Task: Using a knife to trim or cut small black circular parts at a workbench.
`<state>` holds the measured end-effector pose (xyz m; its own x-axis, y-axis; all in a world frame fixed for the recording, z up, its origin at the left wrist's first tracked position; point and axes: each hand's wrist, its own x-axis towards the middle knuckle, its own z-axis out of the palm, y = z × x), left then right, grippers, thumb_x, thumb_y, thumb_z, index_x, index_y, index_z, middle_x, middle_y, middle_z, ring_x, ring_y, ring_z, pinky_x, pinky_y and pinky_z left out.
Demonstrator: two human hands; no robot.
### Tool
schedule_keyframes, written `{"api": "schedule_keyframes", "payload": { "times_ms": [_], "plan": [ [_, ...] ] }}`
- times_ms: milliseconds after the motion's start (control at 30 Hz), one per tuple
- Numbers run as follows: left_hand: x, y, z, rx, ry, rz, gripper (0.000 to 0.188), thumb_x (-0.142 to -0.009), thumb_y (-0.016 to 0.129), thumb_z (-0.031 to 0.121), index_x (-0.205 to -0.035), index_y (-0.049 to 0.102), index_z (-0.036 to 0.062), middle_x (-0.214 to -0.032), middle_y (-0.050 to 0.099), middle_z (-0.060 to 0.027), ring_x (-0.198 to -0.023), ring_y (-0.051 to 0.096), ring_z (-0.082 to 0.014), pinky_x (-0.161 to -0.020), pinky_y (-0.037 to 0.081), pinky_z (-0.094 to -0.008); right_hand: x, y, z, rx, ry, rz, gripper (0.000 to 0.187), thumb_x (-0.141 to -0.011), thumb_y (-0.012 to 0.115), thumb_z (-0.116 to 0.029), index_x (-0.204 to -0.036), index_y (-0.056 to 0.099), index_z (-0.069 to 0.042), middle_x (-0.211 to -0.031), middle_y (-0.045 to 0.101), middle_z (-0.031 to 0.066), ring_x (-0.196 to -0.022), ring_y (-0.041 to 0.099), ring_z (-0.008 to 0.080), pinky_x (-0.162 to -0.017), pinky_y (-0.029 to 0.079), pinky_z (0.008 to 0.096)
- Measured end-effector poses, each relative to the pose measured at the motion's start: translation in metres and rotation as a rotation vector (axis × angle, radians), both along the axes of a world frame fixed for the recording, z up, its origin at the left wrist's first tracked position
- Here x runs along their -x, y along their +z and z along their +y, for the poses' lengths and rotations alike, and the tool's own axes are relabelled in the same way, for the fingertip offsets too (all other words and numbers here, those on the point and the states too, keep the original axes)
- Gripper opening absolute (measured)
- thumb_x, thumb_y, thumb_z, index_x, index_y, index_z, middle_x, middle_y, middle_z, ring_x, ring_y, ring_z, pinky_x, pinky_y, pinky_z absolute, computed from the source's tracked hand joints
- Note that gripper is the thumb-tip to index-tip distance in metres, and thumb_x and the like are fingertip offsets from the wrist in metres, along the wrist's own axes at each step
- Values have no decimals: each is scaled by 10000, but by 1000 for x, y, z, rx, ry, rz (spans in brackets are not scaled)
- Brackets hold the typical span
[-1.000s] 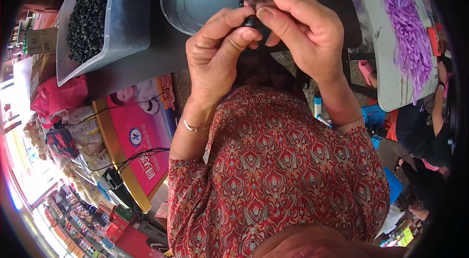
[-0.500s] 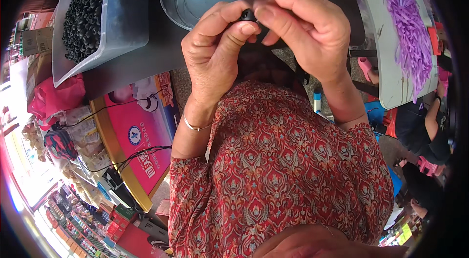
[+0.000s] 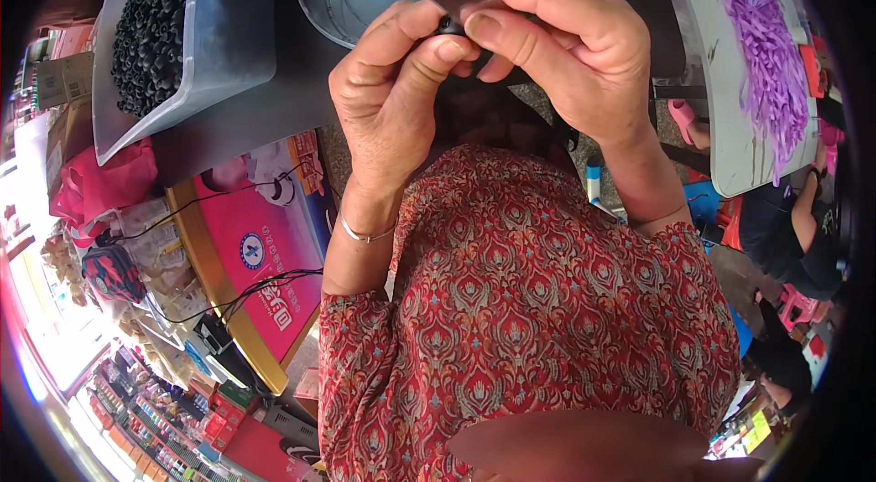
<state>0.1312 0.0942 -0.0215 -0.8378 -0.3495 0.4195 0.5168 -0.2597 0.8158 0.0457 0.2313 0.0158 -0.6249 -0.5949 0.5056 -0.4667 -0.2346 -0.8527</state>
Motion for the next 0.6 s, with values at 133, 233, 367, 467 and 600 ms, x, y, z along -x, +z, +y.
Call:
{"api": "schedule_keyframes", "payload": {
  "times_ms": [133,233,367,467,600],
  "plan": [
    [-2,-3,-3,1,-52,-63,244,-877,615,-15,-1120,637,-29,-916,631,-86,-762,598,-128,-710,504,-234,-5,29,-9,-418,-175,-322,142,-875,626,26,-999,633,94,-849,641,93,-671,628,106,-562,500,205],
    [-1,-2,-3,-20,-82,-70,251,-897,616,48,-1133,631,-34,-908,630,-79,-778,596,-130,-732,497,-243,7,-10,0,-4,21,-92,181,-874,620,33,-1048,631,81,-1007,658,127,-766,644,121,-607,524,196],
    [1,1,-2,-108,-103,-73,270,-911,607,90,-1146,622,-41,-912,628,-77,-796,593,-132,-749,490,-252,5,-9,-2,58,27,-71,199,-885,613,18,-1075,621,78,-1030,664,136,-800,641,118,-648,524,202],
    [-2,3,-4,-95,-115,-45,278,-917,600,104,-1151,617,-46,-918,626,-77,-804,589,-135,-756,489,-255,3,-5,-3,80,38,-34,203,-894,600,13,-1087,618,74,-1066,660,150,-828,638,117,-673,522,205],
    [-2,3,-4,-92,-117,-26,266,-912,599,78,-1147,619,-46,-929,624,-80,-805,589,-141,-758,490,-257,0,-1,0,71,86,-124,207,-894,590,23,-1092,613,81,-1089,638,167,-824,645,142,-646,550,218]
  ]
}}
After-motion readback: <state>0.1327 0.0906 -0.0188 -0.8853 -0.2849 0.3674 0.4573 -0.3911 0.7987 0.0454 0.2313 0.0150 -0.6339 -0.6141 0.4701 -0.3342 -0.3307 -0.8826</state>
